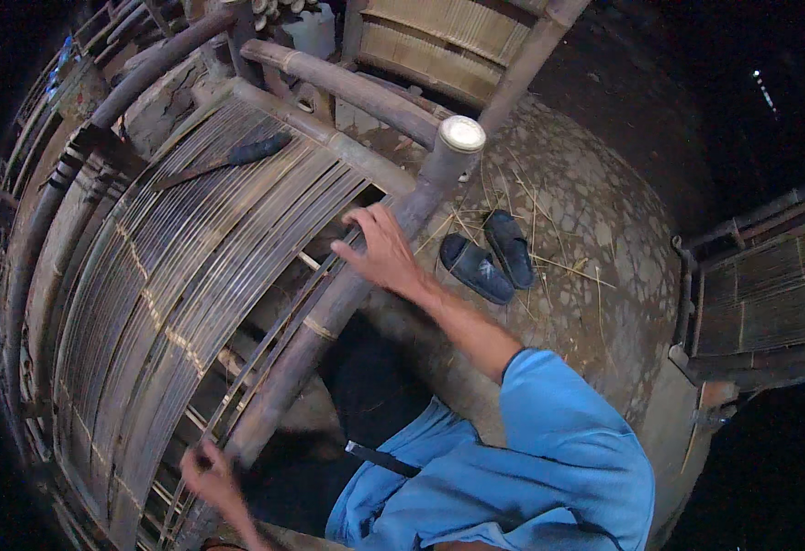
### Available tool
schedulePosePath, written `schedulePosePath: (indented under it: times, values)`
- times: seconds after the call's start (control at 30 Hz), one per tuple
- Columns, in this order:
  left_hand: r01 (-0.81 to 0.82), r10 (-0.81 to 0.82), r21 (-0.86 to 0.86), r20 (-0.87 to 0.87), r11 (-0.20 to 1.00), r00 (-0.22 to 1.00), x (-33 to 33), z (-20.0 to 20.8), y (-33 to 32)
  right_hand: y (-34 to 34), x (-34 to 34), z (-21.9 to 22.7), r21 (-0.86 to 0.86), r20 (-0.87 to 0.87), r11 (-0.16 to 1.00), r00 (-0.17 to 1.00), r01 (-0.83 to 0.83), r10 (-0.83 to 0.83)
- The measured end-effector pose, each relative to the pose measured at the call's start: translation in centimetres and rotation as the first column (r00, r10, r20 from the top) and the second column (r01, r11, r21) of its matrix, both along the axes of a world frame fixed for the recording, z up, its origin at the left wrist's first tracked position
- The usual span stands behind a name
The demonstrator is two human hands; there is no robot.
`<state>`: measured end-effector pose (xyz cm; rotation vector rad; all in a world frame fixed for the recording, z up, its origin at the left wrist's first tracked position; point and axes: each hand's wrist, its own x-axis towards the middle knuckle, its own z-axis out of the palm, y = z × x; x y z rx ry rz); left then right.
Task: The person weaves a bamboo mat by threading a long thin strand through the horizontal supports of a wooden frame by hand.
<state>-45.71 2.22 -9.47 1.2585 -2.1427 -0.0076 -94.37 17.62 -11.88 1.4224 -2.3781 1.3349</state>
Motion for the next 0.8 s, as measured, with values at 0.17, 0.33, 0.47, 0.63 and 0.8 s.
schedulePosePath:
  times: [0.17, 0.33, 0.47, 0.63, 0.8]
  values:
    - [0.086, -0.104, 0.130, 0.134, 0.988, 0.986, -16.4, 1.0, 5.2, 3.8, 9.4, -1.9, 0.022, 0.390, 0.959, 0.880, 0.284, -0.270]
    - [0.246, -0.250, 0.128, 0.022, 0.961, 0.968, -21.3, -1.6, 7.6, 6.0, 16.6, -3.5, -0.024, 0.448, 1.000, 0.894, -0.015, 0.024]
    - [0.350, -0.345, 0.106, -0.065, 0.931, 0.936, -21.2, -2.9, 7.2, 6.4, 16.9, -5.5, 0.109, 0.484, 0.985, 0.872, -0.135, 0.066]
    - [0.391, -0.365, 0.149, -0.176, 0.908, 0.914, -20.6, -4.0, 5.8, 6.6, 16.3, -4.6, 0.128, 0.484, 0.965, 0.864, -0.228, 0.140]
    - [0.298, -0.289, 0.085, -0.102, 0.951, 0.952, -22.3, -3.1, 6.7, 5.4, 14.3, -4.5, 0.307, 0.306, 0.949, 0.937, 0.070, -0.168]
